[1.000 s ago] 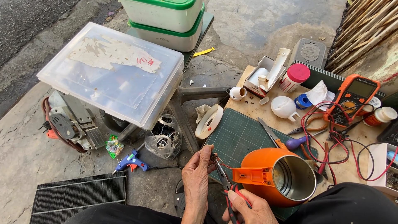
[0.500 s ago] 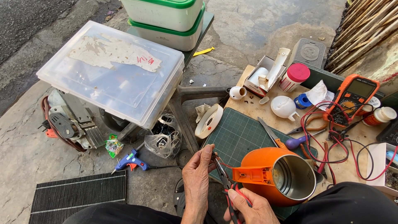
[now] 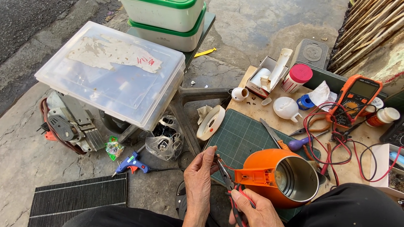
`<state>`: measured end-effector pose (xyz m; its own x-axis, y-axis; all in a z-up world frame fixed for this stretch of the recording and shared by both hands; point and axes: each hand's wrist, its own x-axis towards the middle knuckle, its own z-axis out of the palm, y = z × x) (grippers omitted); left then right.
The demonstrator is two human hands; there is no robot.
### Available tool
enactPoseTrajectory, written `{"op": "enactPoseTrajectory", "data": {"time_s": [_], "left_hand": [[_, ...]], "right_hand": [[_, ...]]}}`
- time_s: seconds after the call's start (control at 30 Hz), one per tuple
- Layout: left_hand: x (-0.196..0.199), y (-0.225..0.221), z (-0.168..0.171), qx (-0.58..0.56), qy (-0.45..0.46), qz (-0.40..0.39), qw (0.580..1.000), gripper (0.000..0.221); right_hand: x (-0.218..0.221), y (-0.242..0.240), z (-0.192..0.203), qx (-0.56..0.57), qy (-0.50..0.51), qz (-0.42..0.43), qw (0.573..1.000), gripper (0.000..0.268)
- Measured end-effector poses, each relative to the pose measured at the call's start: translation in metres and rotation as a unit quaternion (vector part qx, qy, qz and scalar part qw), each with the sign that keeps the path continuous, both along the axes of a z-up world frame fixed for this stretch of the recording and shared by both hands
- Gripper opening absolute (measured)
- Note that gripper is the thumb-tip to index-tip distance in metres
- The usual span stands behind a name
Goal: Repairing an orange electric kettle by disassembling the base, stripping wires, and checking electrical connections with a multimeter.
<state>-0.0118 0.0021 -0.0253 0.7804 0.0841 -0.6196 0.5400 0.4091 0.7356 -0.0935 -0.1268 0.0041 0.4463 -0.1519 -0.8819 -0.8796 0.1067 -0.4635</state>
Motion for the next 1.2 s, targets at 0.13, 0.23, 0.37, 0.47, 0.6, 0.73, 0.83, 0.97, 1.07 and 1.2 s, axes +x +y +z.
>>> {"op": "enactPoseTrajectory", "data": {"time_s": [0.13, 0.23, 0.37, 0.47, 0.6, 0.73, 0.83, 0.97, 1.07, 1.2], "left_hand": [[0.000, -0.001, -0.001, -0.004, -0.005, 0.001, 1.000, 0.041], [-0.001, -0.001, -0.006, -0.002, -0.010, -0.001, 1.000, 0.040], [0.000, -0.001, -0.007, 0.000, -0.023, -0.003, 1.000, 0.041], [0.000, 0.001, -0.002, 0.013, -0.013, -0.030, 0.999, 0.043], [0.001, 0.002, 0.005, 0.025, -0.004, -0.056, 0.998, 0.042], [0.004, -0.002, -0.001, 0.024, -0.022, -0.077, 0.997, 0.046], [0.022, -0.011, 0.007, 0.016, -0.010, -0.098, 0.995, 0.052], [0.056, -0.026, 0.006, 0.059, 0.004, -0.202, 0.977, 0.058], [0.081, -0.035, -0.007, 0.079, -0.003, -0.244, 0.966, 0.061], [0.100, -0.047, -0.024, 0.063, -0.008, -0.279, 0.958, 0.059]], "right_hand": [[0.000, -0.002, -0.002, -0.008, -0.006, 0.014, 1.000, 0.042], [-0.002, -0.001, -0.007, 0.022, -0.007, -0.027, 0.999, 0.041], [-0.008, -0.001, -0.022, 0.102, -0.017, -0.120, 0.987, 0.047], [-0.013, -0.011, -0.041, 0.242, 0.003, -0.186, 0.952, 0.049], [-0.022, -0.017, -0.061, 0.315, 0.022, -0.225, 0.922, 0.049], [-0.030, -0.021, -0.080, 0.422, 0.027, -0.265, 0.866, 0.045], [-0.025, -0.017, -0.082, 0.421, 0.015, -0.287, 0.860, 0.043], [-0.009, -0.004, -0.062, 0.307, -0.014, -0.312, 0.899, 0.046], [-0.002, 0.006, -0.019, 0.227, -0.014, -0.235, 0.945, 0.071], [-0.011, -0.004, -0.030, 0.174, 0.004, -0.168, 0.970, 0.064]]}}
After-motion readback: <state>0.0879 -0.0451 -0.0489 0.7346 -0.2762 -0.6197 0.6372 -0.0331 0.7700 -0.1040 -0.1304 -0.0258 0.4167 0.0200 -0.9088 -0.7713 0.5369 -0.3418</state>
